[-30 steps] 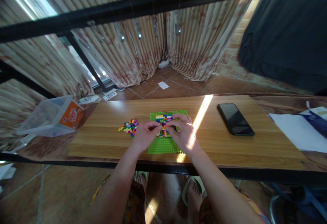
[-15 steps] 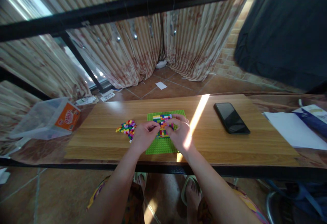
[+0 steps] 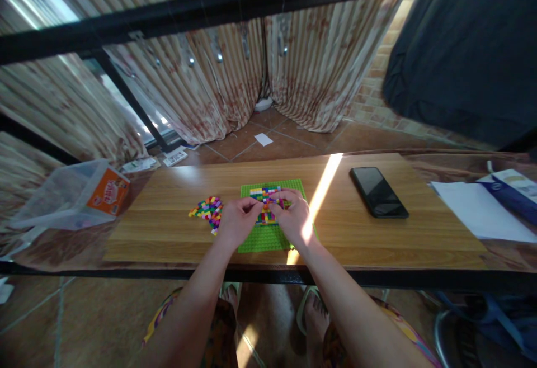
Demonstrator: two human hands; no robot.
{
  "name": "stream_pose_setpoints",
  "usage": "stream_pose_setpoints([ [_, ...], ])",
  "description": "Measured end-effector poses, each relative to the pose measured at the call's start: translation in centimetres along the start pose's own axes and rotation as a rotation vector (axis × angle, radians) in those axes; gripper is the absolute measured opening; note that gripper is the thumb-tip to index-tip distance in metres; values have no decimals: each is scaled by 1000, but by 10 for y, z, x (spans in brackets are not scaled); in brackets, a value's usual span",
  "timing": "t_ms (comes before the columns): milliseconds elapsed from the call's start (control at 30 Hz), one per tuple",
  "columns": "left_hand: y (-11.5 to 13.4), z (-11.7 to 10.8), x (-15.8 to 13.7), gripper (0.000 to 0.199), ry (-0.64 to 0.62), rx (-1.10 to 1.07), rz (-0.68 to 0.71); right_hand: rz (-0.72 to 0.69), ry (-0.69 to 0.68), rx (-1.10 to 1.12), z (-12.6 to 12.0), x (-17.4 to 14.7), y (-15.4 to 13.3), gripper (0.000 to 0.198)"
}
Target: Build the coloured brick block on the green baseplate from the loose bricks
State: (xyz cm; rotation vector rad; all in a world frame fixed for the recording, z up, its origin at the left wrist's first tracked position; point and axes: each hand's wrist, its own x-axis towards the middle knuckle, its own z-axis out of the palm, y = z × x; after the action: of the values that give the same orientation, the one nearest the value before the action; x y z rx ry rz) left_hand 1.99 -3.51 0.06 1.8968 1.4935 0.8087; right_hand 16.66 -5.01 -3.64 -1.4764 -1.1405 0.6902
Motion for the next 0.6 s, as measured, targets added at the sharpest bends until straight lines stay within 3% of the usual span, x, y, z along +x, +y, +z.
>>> stream_pose_setpoints([
  [600, 2, 6, 1, 24, 40, -24, -9, 52, -6, 74, 3, 1, -1, 18],
])
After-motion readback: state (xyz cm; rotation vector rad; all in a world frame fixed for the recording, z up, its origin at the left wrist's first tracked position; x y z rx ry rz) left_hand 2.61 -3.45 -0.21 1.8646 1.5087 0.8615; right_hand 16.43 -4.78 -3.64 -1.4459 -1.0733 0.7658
